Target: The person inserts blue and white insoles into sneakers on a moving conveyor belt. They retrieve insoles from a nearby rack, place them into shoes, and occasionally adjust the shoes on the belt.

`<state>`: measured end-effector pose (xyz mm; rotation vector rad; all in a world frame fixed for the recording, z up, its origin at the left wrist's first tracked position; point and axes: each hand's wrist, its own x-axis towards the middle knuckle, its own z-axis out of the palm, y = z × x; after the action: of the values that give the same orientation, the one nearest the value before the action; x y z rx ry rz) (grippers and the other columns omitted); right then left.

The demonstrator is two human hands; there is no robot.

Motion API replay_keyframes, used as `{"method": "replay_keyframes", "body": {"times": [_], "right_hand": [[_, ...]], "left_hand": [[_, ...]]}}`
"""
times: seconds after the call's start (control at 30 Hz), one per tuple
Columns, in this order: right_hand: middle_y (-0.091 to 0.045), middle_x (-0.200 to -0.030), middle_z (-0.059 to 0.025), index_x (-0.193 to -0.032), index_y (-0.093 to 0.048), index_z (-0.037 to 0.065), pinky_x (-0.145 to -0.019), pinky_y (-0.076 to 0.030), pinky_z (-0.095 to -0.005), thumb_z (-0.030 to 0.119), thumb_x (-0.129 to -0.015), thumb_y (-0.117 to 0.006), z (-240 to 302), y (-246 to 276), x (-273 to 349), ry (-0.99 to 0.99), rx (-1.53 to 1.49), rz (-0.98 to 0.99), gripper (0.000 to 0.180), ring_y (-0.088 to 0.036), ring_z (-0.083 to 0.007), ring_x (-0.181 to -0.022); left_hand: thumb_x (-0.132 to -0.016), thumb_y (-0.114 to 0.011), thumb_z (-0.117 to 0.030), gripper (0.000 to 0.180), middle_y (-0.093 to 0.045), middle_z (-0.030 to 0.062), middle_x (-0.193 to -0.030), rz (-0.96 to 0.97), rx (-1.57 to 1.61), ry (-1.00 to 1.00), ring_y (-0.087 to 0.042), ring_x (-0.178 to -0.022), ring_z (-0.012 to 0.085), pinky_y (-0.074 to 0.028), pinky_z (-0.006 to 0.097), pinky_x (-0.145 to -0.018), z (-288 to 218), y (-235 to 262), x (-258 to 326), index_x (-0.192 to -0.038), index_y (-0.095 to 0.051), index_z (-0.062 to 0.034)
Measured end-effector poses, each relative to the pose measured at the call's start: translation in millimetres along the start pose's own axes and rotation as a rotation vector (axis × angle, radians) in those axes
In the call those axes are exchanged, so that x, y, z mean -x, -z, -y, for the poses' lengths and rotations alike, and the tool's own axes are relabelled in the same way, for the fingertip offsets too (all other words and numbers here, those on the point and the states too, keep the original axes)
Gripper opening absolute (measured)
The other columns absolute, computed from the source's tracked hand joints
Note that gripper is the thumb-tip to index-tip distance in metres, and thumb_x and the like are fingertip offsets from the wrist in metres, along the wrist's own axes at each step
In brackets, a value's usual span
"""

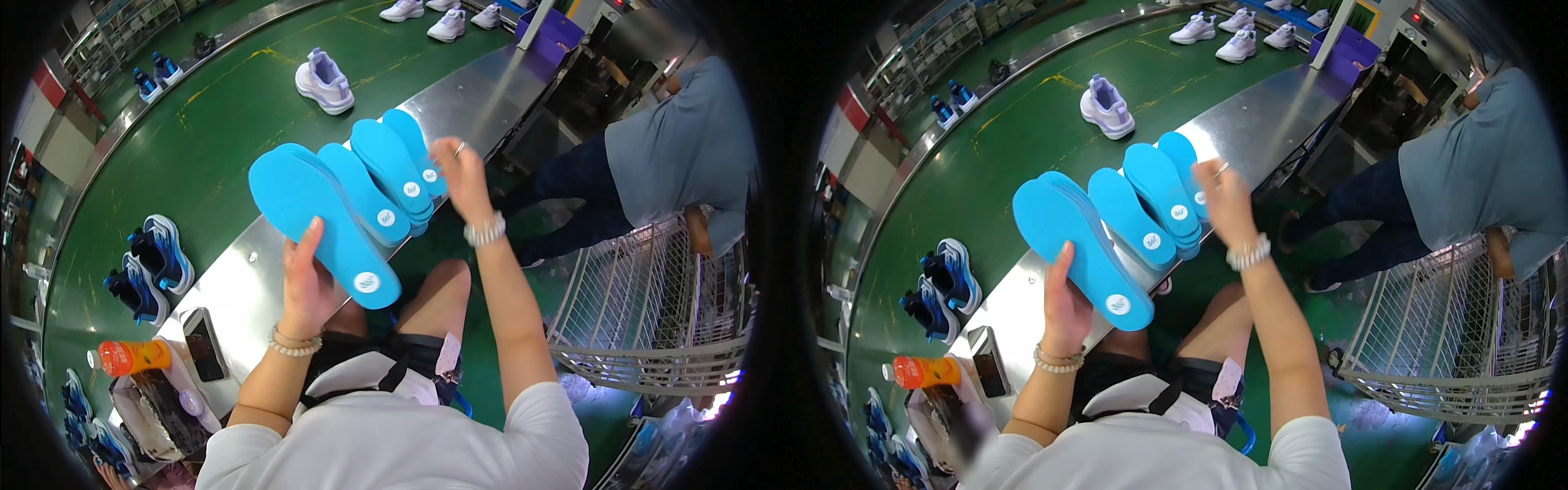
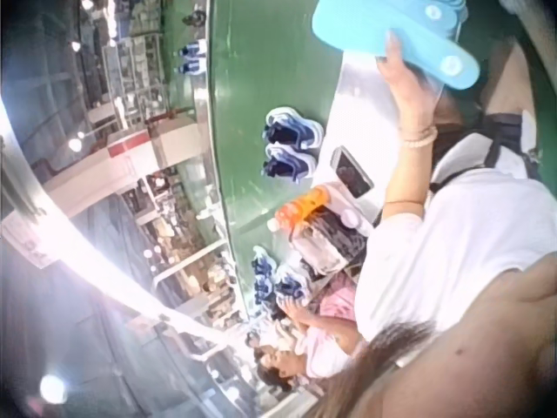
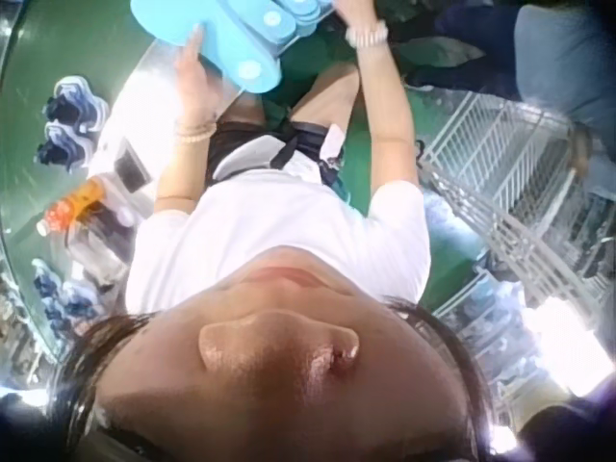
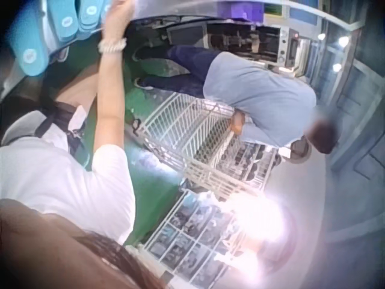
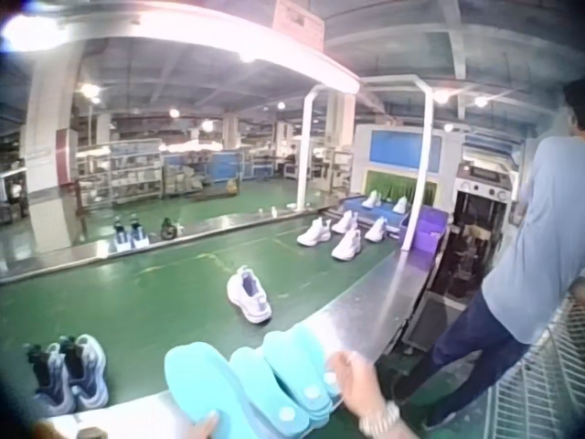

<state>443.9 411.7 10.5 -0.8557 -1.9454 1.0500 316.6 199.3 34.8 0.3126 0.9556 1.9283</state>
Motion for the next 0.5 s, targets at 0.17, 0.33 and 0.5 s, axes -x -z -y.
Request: {"method": "replay_keyframes", "body": {"times": [0.17, 0.33, 0.5], "right_hand": [[-0.063, -0.083, -0.0206, -0.088, -0.063, -0.003, -0.07, -0.048, -0.0345, 0.044, -0.072, -0.061, -72.9, -13.4, -60.7, -0.376, 0.666, 0.267, 0.05, -0.062, -0.0309, -0.077], [-0.063, -0.079, -0.021, -0.083, -0.062, -0.01, -0.063, -0.049, -0.0342, 0.044, -0.066, -0.066, -80.1, -23.3, -80.8, -0.452, 0.589, 0.34, 0.057, -0.063, -0.0265, -0.075], [-0.062, -0.079, -0.0189, -0.087, -0.058, -0.014, -0.056, -0.05, -0.0339, 0.038, -0.068, -0.067, -80.3, -22.9, -75.4, -0.497, 0.405, 0.332, 0.056, -0.063, -0.0238, -0.07]], "left_hand": [[-0.084, -0.056, -0.029, 0.048, -0.054, 0.0108, -0.107, -0.139, -0.072, 0.195, -0.054, -0.095, 0.0206, -0.045, 0.034, -0.082, 5.0, 55.2, -6.8, -0.119, -0.041, -0.0009], [-0.082, -0.059, -0.022, 0.041, -0.053, 0.0084, -0.104, -0.214, -0.086, 0.173, -0.053, -0.093, 0.0162, -0.045, 0.03, -0.079, 11.9, 74.3, -1.1, -0.115, -0.043, -0.0025], [-0.082, -0.059, -0.023, 0.037, -0.056, 0.0062, -0.098, -0.203, -0.045, 0.228, -0.054, -0.088, 0.0153, -0.045, 0.03, -0.078, 21.0, 86.4, -4.9, -0.111, -0.047, -0.0032]]}}
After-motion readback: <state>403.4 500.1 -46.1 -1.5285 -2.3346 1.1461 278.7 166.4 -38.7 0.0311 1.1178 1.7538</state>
